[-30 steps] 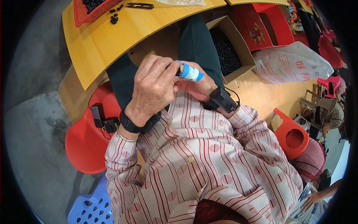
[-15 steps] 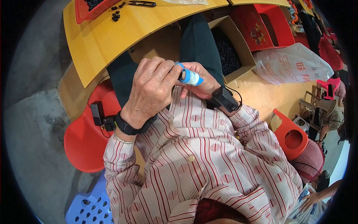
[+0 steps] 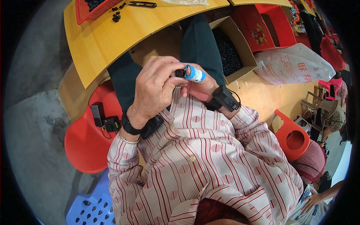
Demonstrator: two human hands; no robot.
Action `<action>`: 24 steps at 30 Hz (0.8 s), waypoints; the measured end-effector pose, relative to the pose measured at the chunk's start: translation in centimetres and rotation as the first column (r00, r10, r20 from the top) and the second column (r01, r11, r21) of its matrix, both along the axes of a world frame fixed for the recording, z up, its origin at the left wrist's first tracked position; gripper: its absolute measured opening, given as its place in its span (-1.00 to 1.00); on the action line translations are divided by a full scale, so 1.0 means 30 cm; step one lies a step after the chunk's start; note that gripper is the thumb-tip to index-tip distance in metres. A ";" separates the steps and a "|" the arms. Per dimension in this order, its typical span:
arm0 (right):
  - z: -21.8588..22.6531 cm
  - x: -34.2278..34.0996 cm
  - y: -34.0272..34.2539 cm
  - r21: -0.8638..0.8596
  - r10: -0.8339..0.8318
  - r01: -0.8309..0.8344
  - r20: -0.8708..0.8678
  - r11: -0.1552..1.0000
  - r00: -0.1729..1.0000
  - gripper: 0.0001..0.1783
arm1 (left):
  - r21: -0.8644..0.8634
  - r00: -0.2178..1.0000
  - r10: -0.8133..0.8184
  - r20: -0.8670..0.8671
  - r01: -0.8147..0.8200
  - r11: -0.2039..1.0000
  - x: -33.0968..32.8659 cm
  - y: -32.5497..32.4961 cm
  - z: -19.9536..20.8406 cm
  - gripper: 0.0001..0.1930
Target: The person assembles small components by picking up plastic pieces from the table and inserting small parts into them by hand.
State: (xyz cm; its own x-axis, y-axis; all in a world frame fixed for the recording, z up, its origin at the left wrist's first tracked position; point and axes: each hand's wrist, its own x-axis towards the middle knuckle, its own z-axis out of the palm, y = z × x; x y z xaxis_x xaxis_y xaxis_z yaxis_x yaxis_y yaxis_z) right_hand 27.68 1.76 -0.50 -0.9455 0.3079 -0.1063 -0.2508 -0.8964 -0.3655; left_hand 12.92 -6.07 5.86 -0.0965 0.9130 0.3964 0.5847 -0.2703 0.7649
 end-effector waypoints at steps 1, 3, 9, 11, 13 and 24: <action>-0.006 0.002 -0.001 -0.046 0.022 -0.024 -0.052 0.999 0.998 -0.58 | -0.001 1.000 -0.001 0.001 0.001 1.000 0.003 0.000 0.003 -0.72; -0.004 0.002 -0.007 -0.084 0.039 -0.046 -0.088 0.995 0.995 -0.59 | -0.007 0.998 -0.037 0.056 0.038 0.999 0.007 0.002 0.014 -0.74; -0.016 -0.015 -0.021 -0.139 0.067 -0.090 -0.165 0.986 0.984 -0.61 | 0.112 0.995 -0.039 0.087 0.029 0.993 0.000 0.006 -0.009 -0.73; -0.015 -0.020 -0.028 -0.169 0.064 -0.095 -0.179 0.981 0.982 -0.62 | 0.126 0.995 -0.050 0.091 0.038 0.991 -0.002 0.008 0.001 -0.73; 0.011 -0.028 -0.027 -0.159 0.058 -0.088 -0.186 0.983 0.981 -0.62 | 0.139 0.993 -0.060 0.098 0.046 0.989 -0.003 0.008 0.004 -0.73; 0.003 -0.021 -0.032 -0.130 0.069 -0.086 -0.137 0.988 0.988 -0.56 | 0.115 0.999 -0.028 0.037 0.024 0.993 0.004 -0.001 0.035 -0.71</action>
